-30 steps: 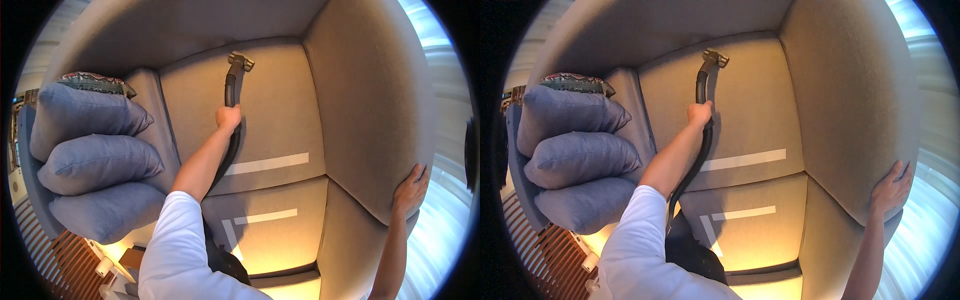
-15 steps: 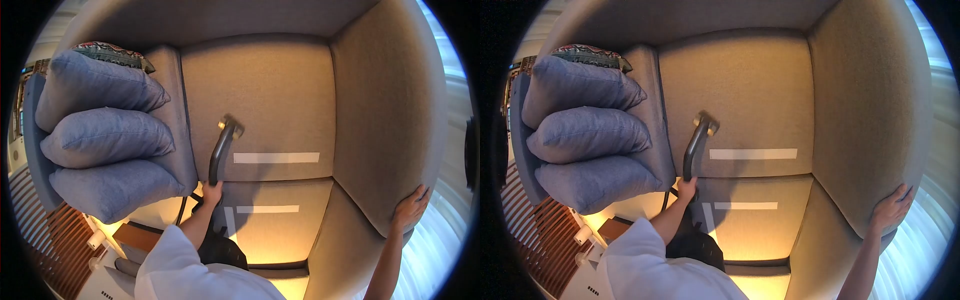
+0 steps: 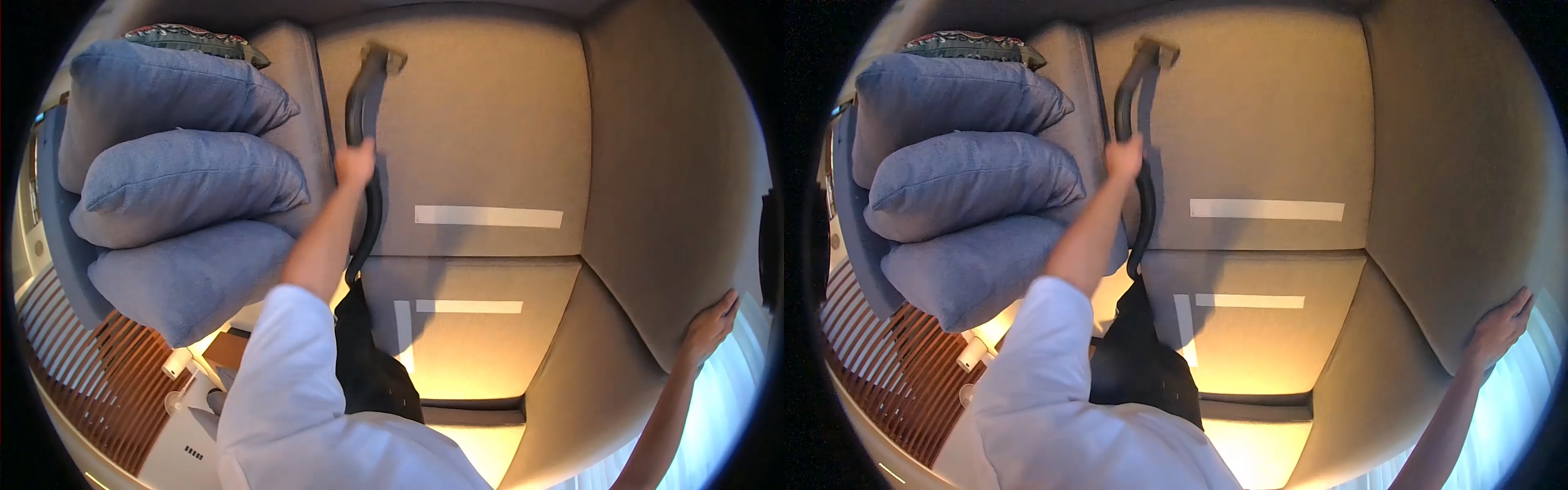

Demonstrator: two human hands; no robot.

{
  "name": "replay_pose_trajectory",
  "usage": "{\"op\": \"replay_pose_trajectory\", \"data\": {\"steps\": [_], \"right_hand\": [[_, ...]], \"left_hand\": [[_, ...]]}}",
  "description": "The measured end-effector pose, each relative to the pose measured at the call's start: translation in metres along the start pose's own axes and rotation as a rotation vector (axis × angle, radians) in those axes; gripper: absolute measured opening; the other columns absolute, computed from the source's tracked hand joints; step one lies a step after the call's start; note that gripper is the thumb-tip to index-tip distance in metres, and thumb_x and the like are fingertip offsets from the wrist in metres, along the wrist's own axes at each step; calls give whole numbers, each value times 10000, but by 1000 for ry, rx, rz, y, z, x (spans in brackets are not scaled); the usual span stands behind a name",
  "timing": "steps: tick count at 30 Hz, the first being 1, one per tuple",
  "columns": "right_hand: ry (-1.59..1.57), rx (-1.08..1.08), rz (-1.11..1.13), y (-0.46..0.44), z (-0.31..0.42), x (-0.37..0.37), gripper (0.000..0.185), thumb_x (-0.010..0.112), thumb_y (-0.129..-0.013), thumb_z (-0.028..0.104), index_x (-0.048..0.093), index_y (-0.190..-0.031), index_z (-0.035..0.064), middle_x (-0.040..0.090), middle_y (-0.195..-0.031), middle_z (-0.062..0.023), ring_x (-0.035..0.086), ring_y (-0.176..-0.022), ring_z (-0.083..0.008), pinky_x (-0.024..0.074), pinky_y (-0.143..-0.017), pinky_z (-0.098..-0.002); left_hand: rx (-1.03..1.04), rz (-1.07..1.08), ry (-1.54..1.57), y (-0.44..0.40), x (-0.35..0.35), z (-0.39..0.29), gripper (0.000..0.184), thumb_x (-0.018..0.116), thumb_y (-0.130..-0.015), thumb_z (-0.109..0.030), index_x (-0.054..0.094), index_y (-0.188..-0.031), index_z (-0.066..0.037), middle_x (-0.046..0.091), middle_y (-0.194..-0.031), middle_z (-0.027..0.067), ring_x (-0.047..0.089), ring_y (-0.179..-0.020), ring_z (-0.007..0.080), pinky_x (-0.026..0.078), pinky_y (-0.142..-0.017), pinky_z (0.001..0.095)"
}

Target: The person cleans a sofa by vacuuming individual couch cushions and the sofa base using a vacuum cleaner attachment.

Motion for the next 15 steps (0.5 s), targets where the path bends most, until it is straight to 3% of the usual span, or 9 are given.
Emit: {"op": "replay_pose_trajectory", "data": {"steps": [2, 5, 6, 9, 10, 11, 12, 13, 15], "right_hand": [[33, 1, 3, -3, -9, 1, 714, 330, -1017, 548, 485, -1439, -6, 501, -1462, -217, 446, -1364, -395, 327, -1139, -434], [24, 4, 18, -1, -3, -2, 709, 331, -1017, 552, 487, -1442, 7, 512, -1456, -206, 455, -1358, -394, 335, -1133, -435], [27, 5, 21, -1, -2, -2, 709, 331, -1017, 552, 487, -1442, 7, 512, -1456, -206, 455, -1358, -394, 335, -1133, -435], [27, 32, 11, -1, -3, 1, 740, 328, -1004, 600, 490, -1446, 29, 509, -1455, -211, 450, -1351, -408, 323, -1134, -446], [4, 32, 22, -1, -3, 1, 736, 328, -1005, 598, 490, -1447, 32, 513, -1453, -206, 454, -1348, -404, 325, -1131, -443], [-26, 33, 32, 1, -3, 2, 733, 328, -1005, 597, 491, -1448, 36, 517, -1452, -201, 459, -1345, -400, 327, -1129, -439], [-28, 33, 27, 0, -2, 3, 733, 328, -1005, 597, 491, -1448, 36, 517, -1452, -201, 459, -1345, -400, 327, -1129, -439], [-18, 34, 18, -1, -3, 4, 728, 329, -1005, 597, 491, -1450, 44, 519, -1451, -196, 462, -1344, -395, 330, -1127, -437], [3, 49, 9, -3, -10, 6, 723, 329, -1005, 597, 492, -1452, 52, 522, -1451, -190, 465, -1343, -390, 332, -1124, -435]], "left_hand": [[-29, -194, -118, 64, 6, 123, 728, 685, -824, -517, 630, -1130, 141, 634, -1179, 346, 611, -1144, 456, 491, -964, 488], [-216, -44, -21, 208, -16, 252, 351, 734, -847, -349, 699, -899, -4, 727, -818, 157, 706, -816, 352, 530, -747, 455], [-325, 40, 115, 252, -30, 256, 347, 732, -853, -343, 670, -833, -1, 683, -705, 109, 675, -683, 273, 519, -667, 418], [-268, -25, 262, 239, -28, 247, 361, 731, -859, -343, 652, -799, 4, 642, -662, 86, 632, -626, 215, 509, -626, 395], [-197, -143, 208, 204, -25, 206, 393, 738, -850, -359, 645, -830, 22, 646, -659, 101, 642, -638, 254, 515, -660, 418], [-175, -137, 168, 149, -8, 190, 489, 728, -844, -406, 663, -981, 59, 706, -852, 199, 687, -833, 339, 527, -810, 450], [-95, -175, -25, 76, 6, 167, 656, 706, -836, -468, 630, -1153, 101, 667, -1119, 305, 634, -1095, 425, 476, -984, 470], [-62, -184, -35, 43, -10, 91, 749, 685, -835, -505, 595, -1224, 129, 579, -1281, 347, 546, -1240, 455, 431, -1061, 465], [-57, -142, 48, -58, -14, 20, 676, 693, -809, -455, 640, -1141, 131, 628, -1221, 328, 611, -1173, 419, 482, -990, 464]]}}
Point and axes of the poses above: each hand's wrist, its own y-axis away from the middle knuckle, its own x-axis out of the palm, z = x × y, the point moved 6 cm from there along -y, towards the middle knuckle
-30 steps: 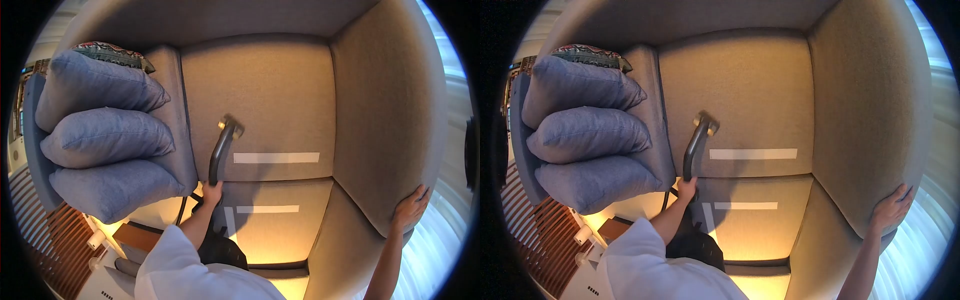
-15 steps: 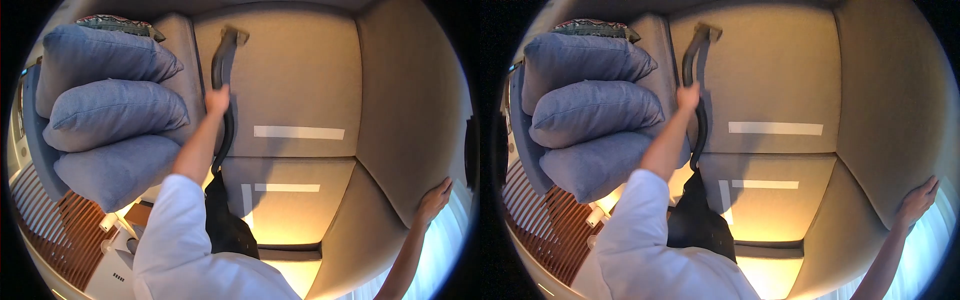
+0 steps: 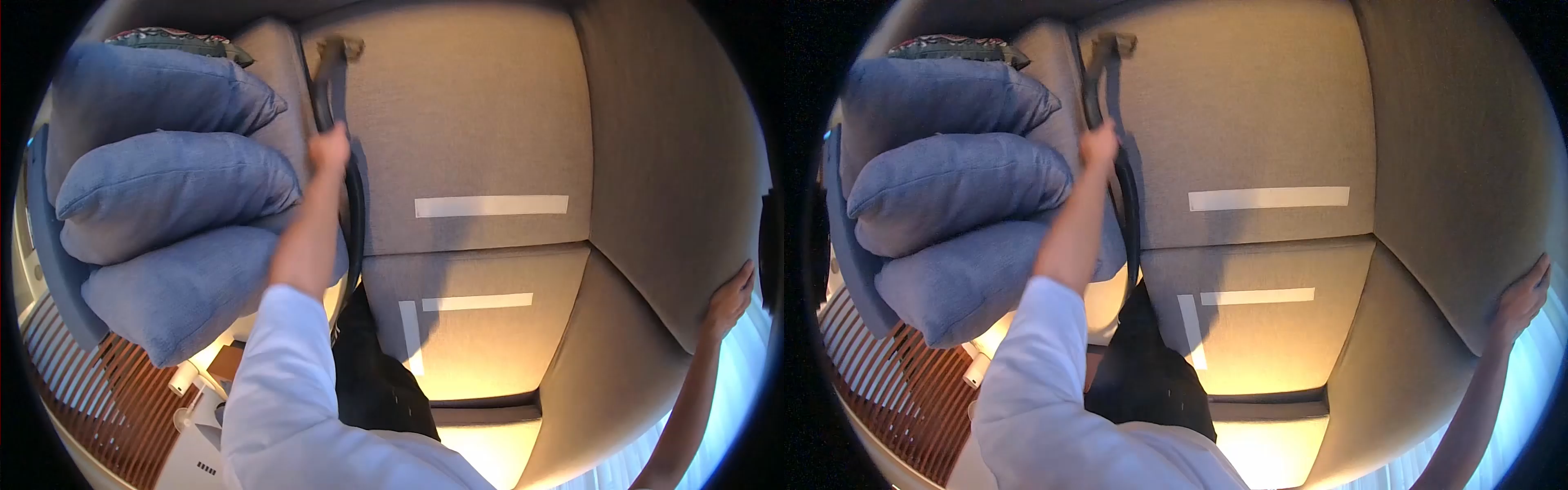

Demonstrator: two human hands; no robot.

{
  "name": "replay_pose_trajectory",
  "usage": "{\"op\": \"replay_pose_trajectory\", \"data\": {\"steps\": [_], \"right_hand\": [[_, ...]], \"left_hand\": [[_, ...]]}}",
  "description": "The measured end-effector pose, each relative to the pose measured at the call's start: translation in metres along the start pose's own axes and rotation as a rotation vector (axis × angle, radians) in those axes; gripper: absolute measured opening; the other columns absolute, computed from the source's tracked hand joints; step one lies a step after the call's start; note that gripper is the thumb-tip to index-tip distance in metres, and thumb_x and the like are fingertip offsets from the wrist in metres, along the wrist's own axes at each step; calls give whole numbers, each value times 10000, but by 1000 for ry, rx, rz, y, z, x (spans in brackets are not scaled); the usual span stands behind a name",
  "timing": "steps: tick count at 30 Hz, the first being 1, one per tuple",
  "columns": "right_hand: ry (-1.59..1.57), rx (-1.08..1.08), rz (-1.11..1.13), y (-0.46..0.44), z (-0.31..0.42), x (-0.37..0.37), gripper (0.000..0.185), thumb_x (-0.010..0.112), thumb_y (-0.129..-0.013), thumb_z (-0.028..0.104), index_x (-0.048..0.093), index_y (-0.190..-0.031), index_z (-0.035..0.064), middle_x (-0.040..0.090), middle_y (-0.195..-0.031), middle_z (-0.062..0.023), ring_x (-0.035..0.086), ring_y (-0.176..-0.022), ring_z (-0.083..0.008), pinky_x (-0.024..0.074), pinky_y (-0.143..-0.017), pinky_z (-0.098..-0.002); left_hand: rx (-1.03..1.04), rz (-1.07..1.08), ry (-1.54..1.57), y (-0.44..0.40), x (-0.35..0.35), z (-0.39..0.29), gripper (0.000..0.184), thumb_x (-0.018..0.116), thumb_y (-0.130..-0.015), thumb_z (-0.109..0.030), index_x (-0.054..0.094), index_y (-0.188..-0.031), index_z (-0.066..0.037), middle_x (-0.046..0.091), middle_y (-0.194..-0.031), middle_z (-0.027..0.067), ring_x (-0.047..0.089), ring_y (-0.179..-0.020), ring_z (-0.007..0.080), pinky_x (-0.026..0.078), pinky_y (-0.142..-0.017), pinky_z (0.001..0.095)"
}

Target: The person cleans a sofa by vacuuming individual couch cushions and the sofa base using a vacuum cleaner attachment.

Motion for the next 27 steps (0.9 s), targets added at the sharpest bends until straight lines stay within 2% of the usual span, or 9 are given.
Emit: {"op": "replay_pose_trajectory", "data": {"steps": [3, 7, 10, 11, 16, 17, 20, 24, 27], "right_hand": [[-46, -70, -6, -16, -34, 16, 696, 326, -1007, 597, 499, -1456, 94, 522, -1451, -188, 466, -1344, -386, 337, -1116, -440], [448, -284, -54, -44, -82, 35, 582, 350, -1019, 509, 507, -1429, 126, 549, -1384, -178, 501, -1286, -364, 376, -1071, -428], [604, -377, -55, -23, -48, 26, 500, 389, -1018, 414, 523, -1371, 86, 587, -1275, -199, 556, -1177, -370, 438, -979, -439], [642, -399, -56, -18, -39, 23, 473, 403, -1017, 382, 528, -1351, 72, 600, -1239, -206, 574, -1141, -373, 459, -949, -442], [764, -464, -51, -4, -3, 16, 336, 469, -1015, 224, 554, -1254, 4, 663, -1057, -241, 666, -960, -384, 564, -795, -459], [697, -649, -144, 12, 16, 5, 332, 467, -1005, 192, 547, -1275, 16, 665, -1055, -236, 666, -969, -376, 565, -798, -459], [703, -584, -177, 4, 3, 10, 350, 461, -986, 153, 536, -1301, 19, 660, -1103, -216, 664, -988, -361, 566, -810, -458], [688, -565, -174, 11, 1, 3, 361, 473, -985, 172, 534, -1311, 30, 658, -1124, -209, 660, -1012, -361, 563, -823, -454], [652, -534, -151, 16, -2, -5, 372, 485, -983, 190, 532, -1321, 42, 656, -1145, -202, 655, -1036, -362, 561, -836, -450]], "left_hand": [[3, 106, 303, -57, -6, -82, 485, 712, -809, -361, 710, -954, 102, 731, -914, 211, 706, -895, 306, 532, -819, 419], [94, 46, 111, -30, -10, -44, 382, 691, -827, -354, 731, -803, 26, 716, -752, 136, 692, -730, 243, 529, -716, 407], [72, 66, 101, 89, -24, 63, 427, 665, -843, -375, 674, -649, 6, 688, -690, 131, 673, -696, 278, 517, -712, 429], [110, 40, -93, 132, -38, 108, 403, 674, -848, -351, 670, -685, 18, 673, -671, 138, 670, -694, 287, 510, -707, 446], [-111, 349, 141, 290, -91, 361, 145, 667, -856, -124, 643, -798, 8, 656, -662, 84, 659, -669, 189, 519, -674, 354], [-113, 335, 152, 305, -101, 367, 135, 666, -859, -92, 630, -769, 1, 646, -653, 63, 649, -655, 173, 516, -667, 338], [9, 239, 155, 272, -66, 322, 183, 710, -858, -158, 627, -797, -6, 629, -642, 55, 621, -612, 157, 499, -618, 350], [157, 210, 83, 177, -4, 164, 280, 688, -856, -269, 630, -814, 2, 658, -661, 72, 627, -601, 205, 489, -601, 389], [266, 236, 114, 202, -20, 188, 298, 692, -838, -276, 632, -765, 7, 667, -664, 100, 648, -618, 225, 500, -618, 394]]}}
Point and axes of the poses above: each hand's wrist, its own y-axis away from the middle knuckle, its own x-axis out of the palm, z = x × y, the point moved 6 cm from there along -y, towards the middle knuckle
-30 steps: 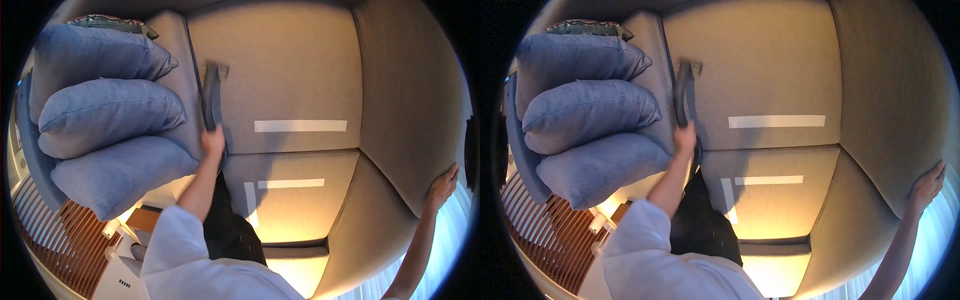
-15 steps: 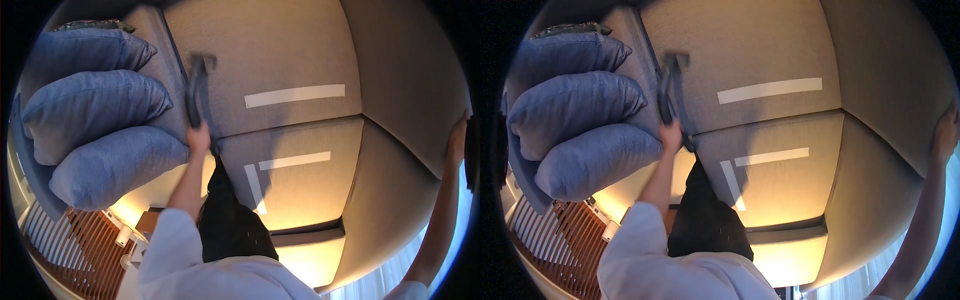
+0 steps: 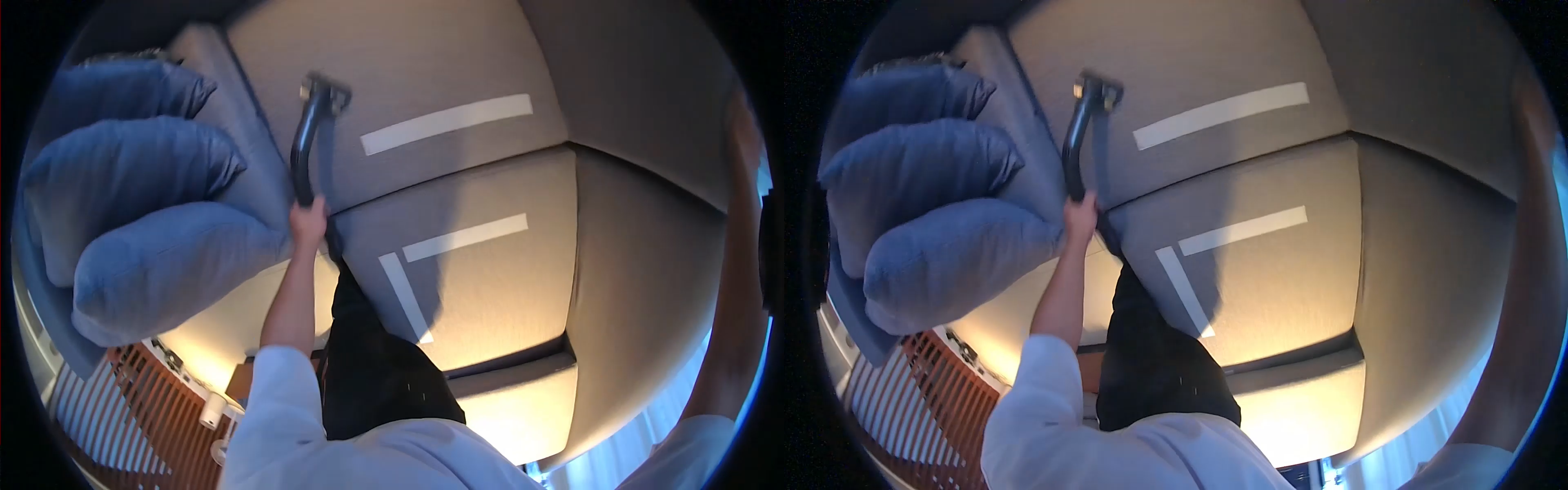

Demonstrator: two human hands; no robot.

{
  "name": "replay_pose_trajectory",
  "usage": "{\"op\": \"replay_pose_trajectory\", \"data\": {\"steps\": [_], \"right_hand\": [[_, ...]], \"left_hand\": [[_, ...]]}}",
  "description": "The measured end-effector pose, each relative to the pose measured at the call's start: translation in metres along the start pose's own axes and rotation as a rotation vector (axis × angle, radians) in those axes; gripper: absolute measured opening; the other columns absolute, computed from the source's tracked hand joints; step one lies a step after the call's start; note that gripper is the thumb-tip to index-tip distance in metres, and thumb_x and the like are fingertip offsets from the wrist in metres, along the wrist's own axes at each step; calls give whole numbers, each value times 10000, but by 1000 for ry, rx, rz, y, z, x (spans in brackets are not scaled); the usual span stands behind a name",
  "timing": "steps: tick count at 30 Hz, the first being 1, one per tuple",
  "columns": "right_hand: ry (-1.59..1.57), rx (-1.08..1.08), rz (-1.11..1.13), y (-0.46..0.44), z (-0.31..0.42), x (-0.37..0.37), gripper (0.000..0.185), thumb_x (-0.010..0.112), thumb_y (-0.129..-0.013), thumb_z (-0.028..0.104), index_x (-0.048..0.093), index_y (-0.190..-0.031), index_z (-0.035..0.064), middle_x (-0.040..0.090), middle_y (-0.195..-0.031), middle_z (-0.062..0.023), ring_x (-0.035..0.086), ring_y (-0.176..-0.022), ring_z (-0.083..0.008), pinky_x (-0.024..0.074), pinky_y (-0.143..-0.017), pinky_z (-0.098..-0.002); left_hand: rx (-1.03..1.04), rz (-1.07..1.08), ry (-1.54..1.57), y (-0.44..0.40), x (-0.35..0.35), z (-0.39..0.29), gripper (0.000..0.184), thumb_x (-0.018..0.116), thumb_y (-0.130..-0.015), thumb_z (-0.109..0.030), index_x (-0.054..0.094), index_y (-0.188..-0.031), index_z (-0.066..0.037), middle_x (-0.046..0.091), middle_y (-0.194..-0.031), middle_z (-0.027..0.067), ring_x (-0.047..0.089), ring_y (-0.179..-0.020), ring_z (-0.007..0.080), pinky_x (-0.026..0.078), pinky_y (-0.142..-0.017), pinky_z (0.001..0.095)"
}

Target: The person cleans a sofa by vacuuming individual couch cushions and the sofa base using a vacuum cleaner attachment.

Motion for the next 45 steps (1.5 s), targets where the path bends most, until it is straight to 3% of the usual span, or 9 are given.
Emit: {"op": "replay_pose_trajectory", "data": {"steps": [4, 16, 19, 25, 30, 34, 36, 41, 45], "right_hand": [[-90, 70, 72, 9, -6, -12, 388, 501, -981, 214, 529, -1335, 57, 654, -1173, -193, 649, -1068, -362, 558, -853, -444], [-659, 343, 165, 1, -8, 10, 541, 557, -991, 354, 469, -1416, 32, 574, -1345, -226, 592, -1173, -396, 503, -971, -486], [-456, 434, -26, -10, -34, 56, 818, 209, -954, 749, 418, -1522, 198, 449, -1516, -164, 399, -1414, -363, 273, -1170, -518], [-428, 591, -65, -6, -23, 37, 906, 225, -893, 824, 436, -1513, 199, 468, -1487, -208, 404, -1403, -397, 277, -1164, -534], [-441, 599, 52, -5, -26, 41, 965, 277, -865, 847, 417, -1517, 150, 443, -1509, -211, 382, -1417, -400, 284, -1165, -505], [-454, 616, 57, 0, -22, 38, 954, 277, -869, 843, 417, -1519, 157, 437, -1514, -210, 371, -1424, -398, 282, -1166, -504], [-436, 607, 59, -1, -20, 34, 941, 277, -876, 834, 412, -1522, 164, 431, -1520, -203, 365, -1426, -400, 277, -1170, -502], [-377, 578, 40, -4, -24, 46, 830, 255, -920, 782, 456, -1498, 220, 478, -1485, -192, 424, -1392, -380, 290, -1164, -508], [-432, 529, 73, -9, -39, 64, 803, 285, -936, 749, 468, -1488, 195, 485, -1478, -196, 415, -1394, -397, 288, -1166, -504]], "left_hand": [[-115, 245, -30, 104, -30, 124, 172, 663, -815, -149, 611, -764, 7, 634, -659, 76, 641, -622, 183, 507, -618, 363], [302, 764, -493, 82, 275, -196, 469, 745, -771, -345, 689, -1146, -70, 727, -955, 208, 714, -916, 338, 558, -827, 424], [213, 786, -453, 102, 301, -222, 425, 732, -783, -331, 692, -1133, -94, 727, -956, 193, 716, -922, 311, 556, -835, 421], [-128, 656, -221, 83, 143, -77, 541, 772, -768, -329, 661, -1239, -88, 727, -1036, 165, 701, -984, 305, 541, -844, 423], [-164, 323, -248, 98, -93, 163, 348, 689, -783, -12, 671, -1131, -21, 639, -724, 19, 626, -621, 151, 529, -615, 347], [-132, 396, -353, 65, -29, 76, 290, 737, -773, -186, 679, -996, -9, 672, -743, 117, 682, -697, 213, 528, -651, 378], [-14, 376, -315, 27, 42, 48, 399, 763, -750, -331, 687, -965, -4, 709, -819, 196, 699, -819, 385, 530, -730, 467], [197, 397, -397, 12, 171, -153, 399, 748, -782, -321, 716, -1058, -35, 719, -941, 229, 696, -930, 404, 538, -777, 472], [173, 511, -230, 13, 152, -134, 450, 750, -779, -346, 696, -1104, -39, 719, -911, 227, 701, -917, 395, 534, -788, 466]]}}
Point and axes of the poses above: each hand's wrist, its own y-axis away from the middle knuckle, its own x-axis out of the palm, z = x × y, the point moved 6 cm from there along -y, towards the middle knuckle
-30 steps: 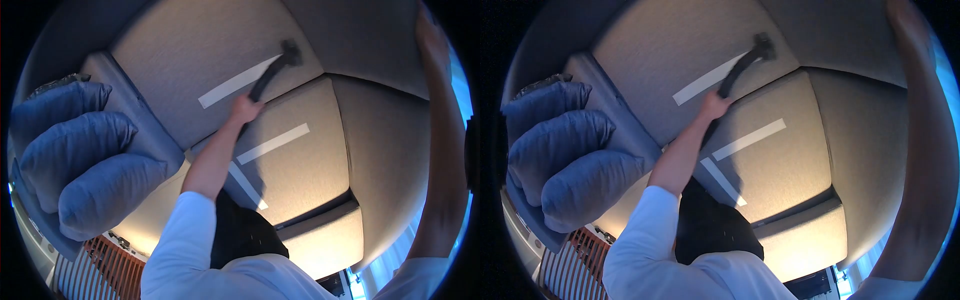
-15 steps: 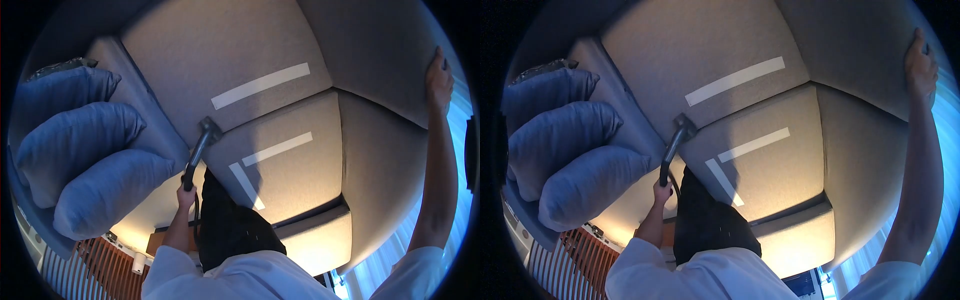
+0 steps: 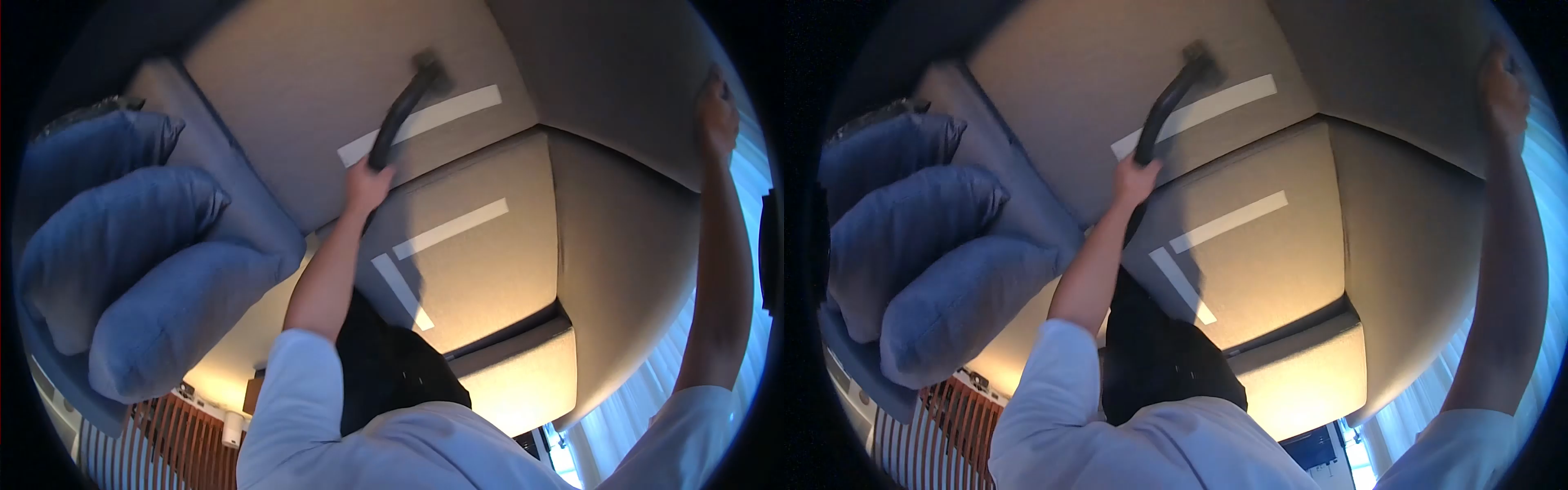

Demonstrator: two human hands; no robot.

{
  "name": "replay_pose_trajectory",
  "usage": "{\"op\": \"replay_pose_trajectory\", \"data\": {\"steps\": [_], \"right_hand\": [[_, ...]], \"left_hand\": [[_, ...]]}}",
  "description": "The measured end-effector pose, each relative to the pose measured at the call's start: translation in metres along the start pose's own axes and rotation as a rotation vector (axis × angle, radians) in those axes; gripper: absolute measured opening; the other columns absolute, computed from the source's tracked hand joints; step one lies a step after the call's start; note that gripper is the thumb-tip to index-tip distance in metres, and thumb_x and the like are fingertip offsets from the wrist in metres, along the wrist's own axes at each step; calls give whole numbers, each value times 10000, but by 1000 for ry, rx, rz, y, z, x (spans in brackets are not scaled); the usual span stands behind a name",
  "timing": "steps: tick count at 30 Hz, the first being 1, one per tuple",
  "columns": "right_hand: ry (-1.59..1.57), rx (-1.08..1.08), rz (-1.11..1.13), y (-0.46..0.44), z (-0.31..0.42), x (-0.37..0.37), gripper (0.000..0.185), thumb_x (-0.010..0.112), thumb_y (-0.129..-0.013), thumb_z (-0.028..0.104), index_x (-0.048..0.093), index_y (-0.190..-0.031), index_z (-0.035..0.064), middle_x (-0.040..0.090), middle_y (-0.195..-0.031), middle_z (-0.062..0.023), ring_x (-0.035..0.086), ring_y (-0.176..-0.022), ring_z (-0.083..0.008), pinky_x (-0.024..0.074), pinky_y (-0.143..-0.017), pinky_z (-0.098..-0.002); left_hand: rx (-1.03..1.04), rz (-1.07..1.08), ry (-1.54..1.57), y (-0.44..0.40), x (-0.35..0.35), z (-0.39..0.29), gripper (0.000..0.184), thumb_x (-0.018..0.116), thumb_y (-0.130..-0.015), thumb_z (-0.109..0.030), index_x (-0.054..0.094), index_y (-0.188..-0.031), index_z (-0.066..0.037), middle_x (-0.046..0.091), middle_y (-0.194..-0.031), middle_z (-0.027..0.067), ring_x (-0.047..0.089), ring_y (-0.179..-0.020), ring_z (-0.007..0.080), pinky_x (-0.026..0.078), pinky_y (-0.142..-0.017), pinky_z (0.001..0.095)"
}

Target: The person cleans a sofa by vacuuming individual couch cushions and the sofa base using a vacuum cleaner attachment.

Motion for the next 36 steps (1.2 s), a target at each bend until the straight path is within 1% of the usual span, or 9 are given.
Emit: {"op": "replay_pose_trajectory", "data": {"steps": [5, 7, 9, 12, 16, 21, 23, 31, 36], "right_hand": [[-35, 29, -8, 31, 29, -26, 816, 325, -922, 750, 474, -1483, 177, 467, -1483, -228, 395, -1399, -422, 293, -1160, -503], [-58, 43, 37, 32, 31, -27, 826, 333, -914, 757, 473, -1483, 176, 458, -1486, -239, 389, -1401, -429, 295, -1158, -504], [-78, 92, 44, 28, 29, -27, 859, 331, -898, 776, 460, -1492, 169, 445, -1491, -249, 389, -1400, -426, 300, -1153, -504], [-96, 129, 33, 30, 34, -32, 860, 331, -901, 768, 461, -1490, 155, 452, -1492, -232, 383, -1406, -415, 297, -1158, -500], [-79, 112, 91, 27, 33, -26, 853, 333, -907, 756, 461, -1489, 144, 455, -1498, -209, 376, -1413, -398, 282, -1167, -492], [-92, 125, 84, 26, 31, -21, 869, 335, -902, 777, 451, -1494, 151, 429, -1513, -198, 370, -1418, -371, 265, -1176, -468], [-78, 124, 62, 24, 30, -19, 864, 334, -906, 774, 456, -1490, 150, 435, -1509, -192, 374, -1414, -371, 268, -1174, -468], [-74, 110, 6, 26, 43, -30, 782, 339, -934, 713, 529, -1439, 146, 492, -1469, -191, 429, -1374, -385, 320, -1137, -491], [-78, 139, 77, 29, 41, -30, 840, 349, -916, 749, 480, -1469, 130, 451, -1496, -185, 373, -1408, -381, 275, -1170, -484]], "left_hand": [[-165, 130, -191, 119, -58, 201, 380, 752, -756, -174, 696, -1106, -37, 695, -819, 129, 706, -775, 246, 545, -753, 380], [-227, 239, -190, 120, -54, 170, 383, 728, -760, -172, 699, -1122, -51, 721, -894, 154, 717, -872, 291, 543, -804, 401], [60, 157, -284, 85, -19, 80, 415, 736, -761, -238, 705, -1139, -70, 731, -991, 175, 704, -970, 331, 540, -852, 424], [18, 272, -346, 24, 79, -9, 487, 744, -779, -384, 698, -1172, -101, 721, -1057, 188, 693, -1008, 349, 549, -883, 433], [93, 296, -308, 8, 174, -102, 477, 725, -788, -371, 676, -1193, -122, 715, -1038, 192, 684, -989, 371, 554, -851, 467], [-188, 250, 22, 82, 95, 58, 390, 745, -805, -227, 677, -1160, -80, 725, -1002, 179, 696, -978, 359, 547, -846, 431], [-130, 93, 39, 117, 36, 125, 411, 763, -799, -246, 688, -1157, -57, 741, -1035, 140, 708, -993, 318, 541, -892, 415], [-96, 83, -207, 25, 87, -17, 459, 759, -768, -373, 692, -1151, -130, 718, -945, 195, 700, -929, 360, 555, -806, 446], [-186, -20, -59, 57, 19, 53, 584, 775, -753, -391, 662, -1238, -87, 724, -1036, 203, 701, -982, 357, 548, -862, 433]]}}
Point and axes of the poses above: each hand's wrist, its own y-axis away from the middle knuckle, its own x-axis out of the palm, z = x × y, the point moved 6 cm from there along -y, towards the middle knuckle
